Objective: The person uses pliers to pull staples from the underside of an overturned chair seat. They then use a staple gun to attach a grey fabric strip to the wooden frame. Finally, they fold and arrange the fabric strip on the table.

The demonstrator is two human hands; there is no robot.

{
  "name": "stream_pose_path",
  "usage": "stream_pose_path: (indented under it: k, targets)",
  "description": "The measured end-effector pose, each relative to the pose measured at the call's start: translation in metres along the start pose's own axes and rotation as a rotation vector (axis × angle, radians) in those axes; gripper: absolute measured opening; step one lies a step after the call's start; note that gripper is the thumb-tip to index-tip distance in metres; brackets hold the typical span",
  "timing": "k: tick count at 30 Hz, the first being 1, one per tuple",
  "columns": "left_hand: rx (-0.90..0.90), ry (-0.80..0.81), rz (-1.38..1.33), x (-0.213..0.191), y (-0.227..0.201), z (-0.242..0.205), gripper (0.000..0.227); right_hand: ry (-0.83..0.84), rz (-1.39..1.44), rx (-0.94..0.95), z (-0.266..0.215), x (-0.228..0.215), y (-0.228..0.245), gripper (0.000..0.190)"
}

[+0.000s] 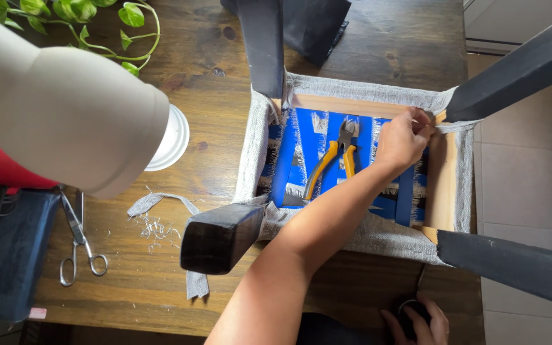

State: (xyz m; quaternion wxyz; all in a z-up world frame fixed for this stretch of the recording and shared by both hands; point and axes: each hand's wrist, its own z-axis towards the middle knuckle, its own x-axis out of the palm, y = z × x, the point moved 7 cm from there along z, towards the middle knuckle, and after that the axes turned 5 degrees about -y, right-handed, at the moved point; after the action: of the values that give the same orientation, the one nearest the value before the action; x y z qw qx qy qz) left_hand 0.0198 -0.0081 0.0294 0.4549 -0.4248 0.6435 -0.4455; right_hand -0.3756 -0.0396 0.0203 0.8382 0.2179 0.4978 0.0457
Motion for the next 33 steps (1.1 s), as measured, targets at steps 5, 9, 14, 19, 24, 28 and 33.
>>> stream_pose_path:
  k: [5, 9, 14, 19, 24, 28, 33]
  targets:
    - [0.077, 0.226, 0.439, -0.01, -0.006, 0.0, 0.02, -0.042, 0.056, 0.002, 0.006, -0.011, -0.001, 0.034]
    - [0.337, 0.103, 0.991, -0.056, -0.035, -0.043, 0.022, -0.011, 0.005, 0.174, 0.055, -0.051, 0.065, 0.022]
    - [-0.176, 0.091, 1.166, -0.117, 0.031, -0.063, 0.102, -0.015, 0.212, 0.045, 0.086, -0.063, 0.092, 0.012]
    - [-0.176, 0.075, 0.946, -0.137, 0.029, -0.065, 0.077, 0.072, 0.247, 0.05, 0.091, -0.084, 0.089, 0.012]
    - [-0.2, 0.056, 0.861, -0.143, 0.021, -0.075, 0.063, 1.064, 0.263, 0.025, 0.084, -0.015, -0.108, 0.045]
    - [-0.211, 0.02, 0.773, -0.147, 0.023, -0.077, 0.072, 0.667, -0.13, 0.518, 0.106, -0.099, -0.038, 0.048]
    - [-0.198, 0.077, 0.667, -0.148, 0.03, -0.071, 0.041, 0.245, 0.246, 0.164, 0.124, -0.092, -0.109, 0.042]
